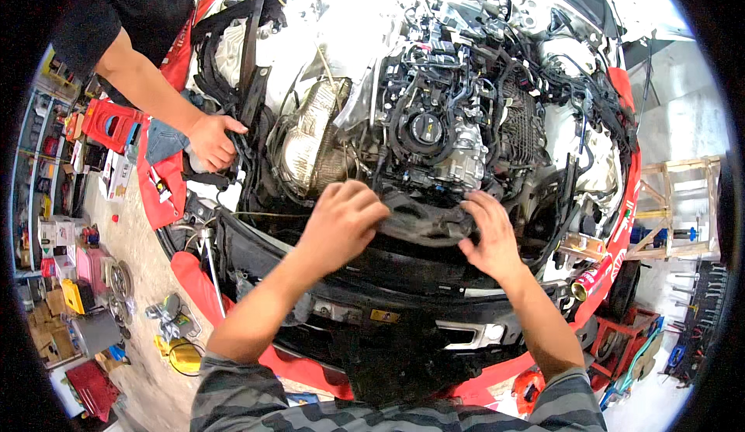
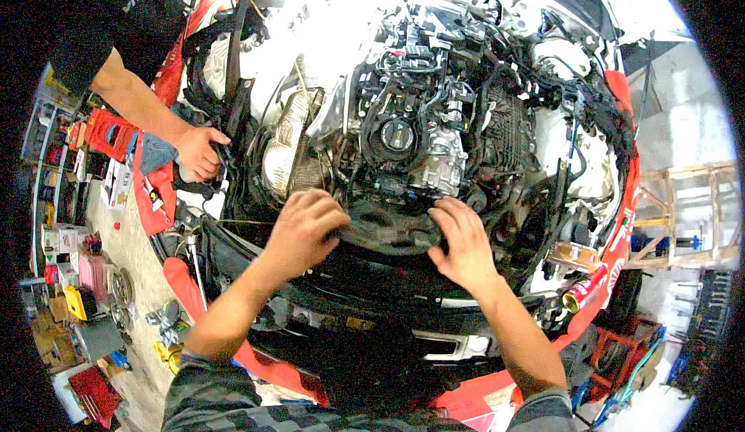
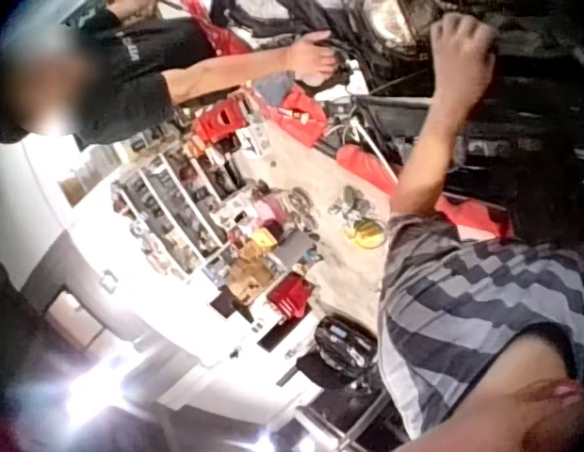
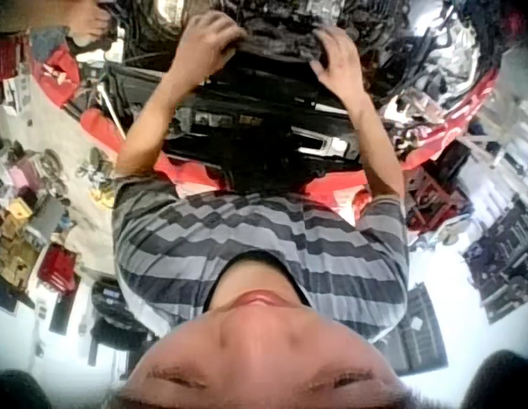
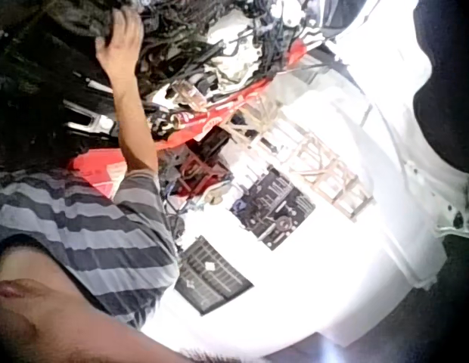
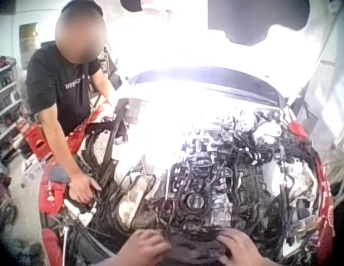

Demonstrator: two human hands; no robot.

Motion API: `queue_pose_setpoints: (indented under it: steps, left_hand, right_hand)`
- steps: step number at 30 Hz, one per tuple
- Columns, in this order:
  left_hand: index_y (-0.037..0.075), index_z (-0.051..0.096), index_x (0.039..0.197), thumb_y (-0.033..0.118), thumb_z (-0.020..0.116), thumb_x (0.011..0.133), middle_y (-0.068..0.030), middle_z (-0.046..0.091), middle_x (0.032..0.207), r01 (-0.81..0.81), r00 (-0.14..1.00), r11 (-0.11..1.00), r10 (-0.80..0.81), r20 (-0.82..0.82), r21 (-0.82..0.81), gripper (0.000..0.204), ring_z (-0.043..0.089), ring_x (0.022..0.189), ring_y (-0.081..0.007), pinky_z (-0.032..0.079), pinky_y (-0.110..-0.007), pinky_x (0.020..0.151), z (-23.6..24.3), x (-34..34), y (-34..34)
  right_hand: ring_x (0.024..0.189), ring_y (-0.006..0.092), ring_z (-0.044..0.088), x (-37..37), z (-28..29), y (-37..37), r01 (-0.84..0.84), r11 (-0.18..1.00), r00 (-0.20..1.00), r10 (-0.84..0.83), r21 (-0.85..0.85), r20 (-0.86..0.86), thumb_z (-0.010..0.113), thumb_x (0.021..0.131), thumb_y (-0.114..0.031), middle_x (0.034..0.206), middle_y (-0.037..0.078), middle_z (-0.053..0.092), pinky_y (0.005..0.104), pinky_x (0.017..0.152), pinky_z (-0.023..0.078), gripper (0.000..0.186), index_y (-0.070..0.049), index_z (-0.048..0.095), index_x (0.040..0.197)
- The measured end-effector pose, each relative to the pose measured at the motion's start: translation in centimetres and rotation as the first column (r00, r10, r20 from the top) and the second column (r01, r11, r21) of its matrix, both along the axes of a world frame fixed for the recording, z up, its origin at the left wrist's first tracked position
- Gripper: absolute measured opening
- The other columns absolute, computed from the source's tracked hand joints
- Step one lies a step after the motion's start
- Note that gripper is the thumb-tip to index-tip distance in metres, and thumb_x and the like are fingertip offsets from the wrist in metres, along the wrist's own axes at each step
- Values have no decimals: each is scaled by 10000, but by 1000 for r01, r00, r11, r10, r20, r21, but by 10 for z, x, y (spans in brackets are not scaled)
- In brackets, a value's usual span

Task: The person carries plastic engine cover pieces from the floor to the car and fits the cover sections onto the engine components by hand.

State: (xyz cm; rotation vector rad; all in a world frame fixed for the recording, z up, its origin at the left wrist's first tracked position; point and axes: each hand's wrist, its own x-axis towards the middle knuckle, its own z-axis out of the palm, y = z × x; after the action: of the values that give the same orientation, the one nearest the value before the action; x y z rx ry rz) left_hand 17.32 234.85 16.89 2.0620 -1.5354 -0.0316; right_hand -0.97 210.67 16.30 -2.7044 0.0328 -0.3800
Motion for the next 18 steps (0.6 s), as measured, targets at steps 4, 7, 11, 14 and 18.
queue_pose_setpoints:
  steps: [4,7,11,14,18]
  left_hand:
    - [118,652,1016,45,754,634,-41,622,1031,-6,999,999,4,-41,-51,402,562,1081,-285,431,-412,933,-4,-24,-4]
    - [63,615,1181,15,802,630,-129,573,1216,-276,950,909,208,-234,-313,584,543,1153,-339,435,-439,1002,-12,-19,-15]
    - [21,493,1336,61,696,823,-165,581,1257,-559,784,781,388,-485,-278,553,577,1157,-310,441,-373,998,-43,5,-41]
    - [-7,479,1348,49,630,865,-200,606,1234,-508,723,851,335,-605,-136,509,568,1151,-366,432,-401,1011,-80,30,-54]
    - [-10,485,1348,7,523,912,-185,632,1221,-438,624,886,176,-761,-154,438,627,1085,-311,489,-382,934,-100,50,-79]
  right_hand:
    - [1177,364,531,-6,-4,7,-42,999,998,43,34,-50,672,606,-19,1258,158,541,469,1011,440,686,-57,547,1280]
    - [1141,375,553,-7,8,0,38,996,999,-39,76,6,650,626,-1,1236,157,565,461,974,464,622,-79,591,1240]
    - [1108,365,603,-2,31,-20,176,967,979,-191,182,68,717,793,-80,1209,172,621,407,976,466,432,-54,622,1213]
    - [1032,261,636,12,37,-36,260,868,963,-266,424,-46,684,873,-107,1126,148,671,345,945,464,362,-7,608,1212]
    - [940,146,590,32,27,-49,299,756,954,-227,582,-194,680,909,-131,1041,81,693,302,892,464,327,23,610,1188]
